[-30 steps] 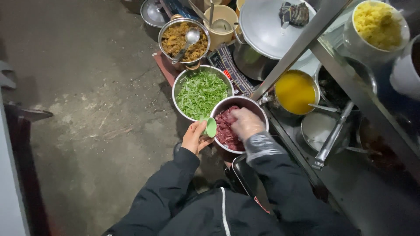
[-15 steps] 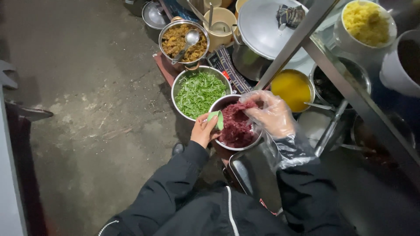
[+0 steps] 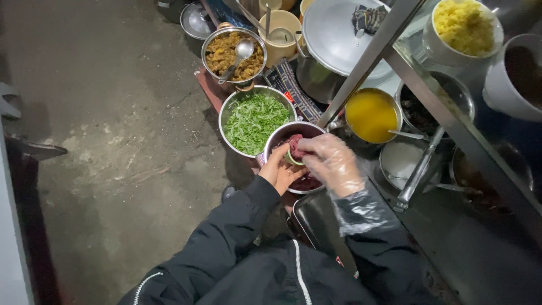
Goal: The person scoops ground meat from a bowl and presses it into a small green ring mold to form round patties. The formed patties are placed onto a metal tray. The person repeats this process multiple times.
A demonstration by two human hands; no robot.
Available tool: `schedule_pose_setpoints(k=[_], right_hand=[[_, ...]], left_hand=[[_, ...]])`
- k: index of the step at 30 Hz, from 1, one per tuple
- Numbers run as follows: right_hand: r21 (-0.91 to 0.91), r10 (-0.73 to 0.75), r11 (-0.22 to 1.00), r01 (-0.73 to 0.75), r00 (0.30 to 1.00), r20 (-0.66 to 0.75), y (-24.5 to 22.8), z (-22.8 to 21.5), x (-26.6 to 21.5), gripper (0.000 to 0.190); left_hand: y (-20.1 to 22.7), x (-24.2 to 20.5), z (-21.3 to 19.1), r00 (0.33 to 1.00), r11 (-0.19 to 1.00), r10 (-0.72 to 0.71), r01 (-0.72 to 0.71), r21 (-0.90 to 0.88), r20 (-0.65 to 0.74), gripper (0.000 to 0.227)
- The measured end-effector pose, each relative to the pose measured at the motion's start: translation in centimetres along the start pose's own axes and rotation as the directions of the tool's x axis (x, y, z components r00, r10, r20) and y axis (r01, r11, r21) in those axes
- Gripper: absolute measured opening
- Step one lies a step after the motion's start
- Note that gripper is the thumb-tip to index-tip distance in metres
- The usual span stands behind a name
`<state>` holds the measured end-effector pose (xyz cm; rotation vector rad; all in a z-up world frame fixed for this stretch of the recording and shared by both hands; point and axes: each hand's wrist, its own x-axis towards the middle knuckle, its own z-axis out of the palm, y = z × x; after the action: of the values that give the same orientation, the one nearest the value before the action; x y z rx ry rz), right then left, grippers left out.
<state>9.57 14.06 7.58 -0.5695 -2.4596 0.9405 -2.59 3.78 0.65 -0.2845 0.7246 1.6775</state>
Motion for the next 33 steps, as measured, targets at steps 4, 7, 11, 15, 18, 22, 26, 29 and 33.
schedule_pose_setpoints(k=[4,7,11,15,18,22,26,29,33], right_hand=[[-0.141,0.132,0.98,-0.143,0.988,-0.08,1.4,2.8,-0.4,0.023],[0.124,0.219,0.968,-0.218,0.976,0.01,-4.4,-1.8,0.5,0.026],[0.067,0.246,0.967,-0.246,0.969,0.002,-2.1,-0.6,1.0,0.04],[-0.083,0.308,0.947,-0.311,0.95,-0.049,1.4,2.5,1.1,0.031],[0.271,0.035,0.962,-0.036,0.999,0.012,-0.6,-0.4,1.2,0.051],[0.181,0.075,0.98,-0.078,0.997,0.025,-0.9,0.5,-0.2,0.038],[0.276,0.138,0.954,-0.117,0.989,-0.061,0.8,1.0,-0.8,0.052],[0.288,0.152,0.946,-0.145,0.988,-0.003,0.8,0.9,-0.7,0.08],[0.242,0.246,0.926,-0.289,0.95,0.191,-1.8,-0.3,0.6,0.041]], left_hand=[[-0.8,1.7,-1.6,1.0,0.999,-0.016,0.017,0.043,-0.004,0.033],[-0.5,1.8,-2.2,0.997,0.995,-0.081,0.082,-0.06,0.015,0.034],[-0.2,1.5,-1.6,0.996,0.996,-0.09,0.09,-0.02,0.004,0.035],[-1.3,3.2,-3.3,0.994,0.993,-0.105,0.105,-0.047,0.01,0.036],[-0.4,1.2,-0.9,0.995,0.996,-0.085,0.084,0.029,0.045,0.041],[-0.5,2.5,-2.2,0.997,0.995,-0.065,0.062,0.078,0.045,0.039],[-0.3,2.5,-2.2,0.998,0.994,-0.059,0.056,0.092,0.03,0.041],[-0.2,2.0,-1.6,0.999,0.99,-0.054,0.055,0.13,-0.008,0.044],[0.1,1.5,-0.3,1.0,0.923,-0.006,0.013,0.384,-0.018,0.058]])
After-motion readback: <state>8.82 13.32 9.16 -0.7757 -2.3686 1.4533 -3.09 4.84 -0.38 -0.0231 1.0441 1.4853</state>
